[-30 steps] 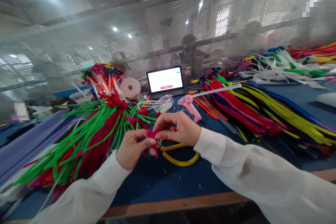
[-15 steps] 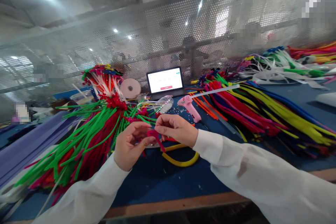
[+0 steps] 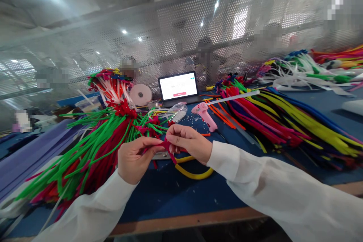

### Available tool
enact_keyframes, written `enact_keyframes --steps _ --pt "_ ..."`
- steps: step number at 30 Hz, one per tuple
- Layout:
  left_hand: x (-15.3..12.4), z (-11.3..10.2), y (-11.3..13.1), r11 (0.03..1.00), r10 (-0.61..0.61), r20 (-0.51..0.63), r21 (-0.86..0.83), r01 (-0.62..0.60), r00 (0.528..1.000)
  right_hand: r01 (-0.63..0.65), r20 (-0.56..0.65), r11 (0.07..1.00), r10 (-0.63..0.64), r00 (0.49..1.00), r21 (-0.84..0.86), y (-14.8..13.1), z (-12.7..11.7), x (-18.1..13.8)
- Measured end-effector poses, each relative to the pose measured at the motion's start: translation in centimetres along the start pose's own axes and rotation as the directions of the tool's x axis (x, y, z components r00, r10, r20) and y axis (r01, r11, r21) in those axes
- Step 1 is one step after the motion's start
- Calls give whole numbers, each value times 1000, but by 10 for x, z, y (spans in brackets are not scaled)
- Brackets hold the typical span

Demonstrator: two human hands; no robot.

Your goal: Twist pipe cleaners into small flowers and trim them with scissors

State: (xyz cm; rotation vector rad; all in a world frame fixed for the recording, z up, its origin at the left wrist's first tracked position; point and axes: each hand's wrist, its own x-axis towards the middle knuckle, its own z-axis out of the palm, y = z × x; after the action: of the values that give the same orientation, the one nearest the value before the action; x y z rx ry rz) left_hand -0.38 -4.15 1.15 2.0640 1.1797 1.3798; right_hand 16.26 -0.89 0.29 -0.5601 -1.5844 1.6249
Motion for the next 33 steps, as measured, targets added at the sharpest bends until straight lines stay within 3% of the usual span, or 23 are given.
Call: enact_keyframes --steps 11,18,23,33 --pt "2 3 3 997 -26 -62 -74 22 998 -8 26 1000 8 1000 18 -2 2 -1" --pt "3 0 -6 969 -136 56 -198 145 989 177 98 962 -159 982 -210 -3 -7 3" --pt "6 0 -5 886 -243 165 -364 288 956 281 172 895 -233 957 -347 -5 -14 2" --pt "8 0 -4 759 -260 277 -534 373 925 195 175 979 -183 967 -57 0 -12 2"
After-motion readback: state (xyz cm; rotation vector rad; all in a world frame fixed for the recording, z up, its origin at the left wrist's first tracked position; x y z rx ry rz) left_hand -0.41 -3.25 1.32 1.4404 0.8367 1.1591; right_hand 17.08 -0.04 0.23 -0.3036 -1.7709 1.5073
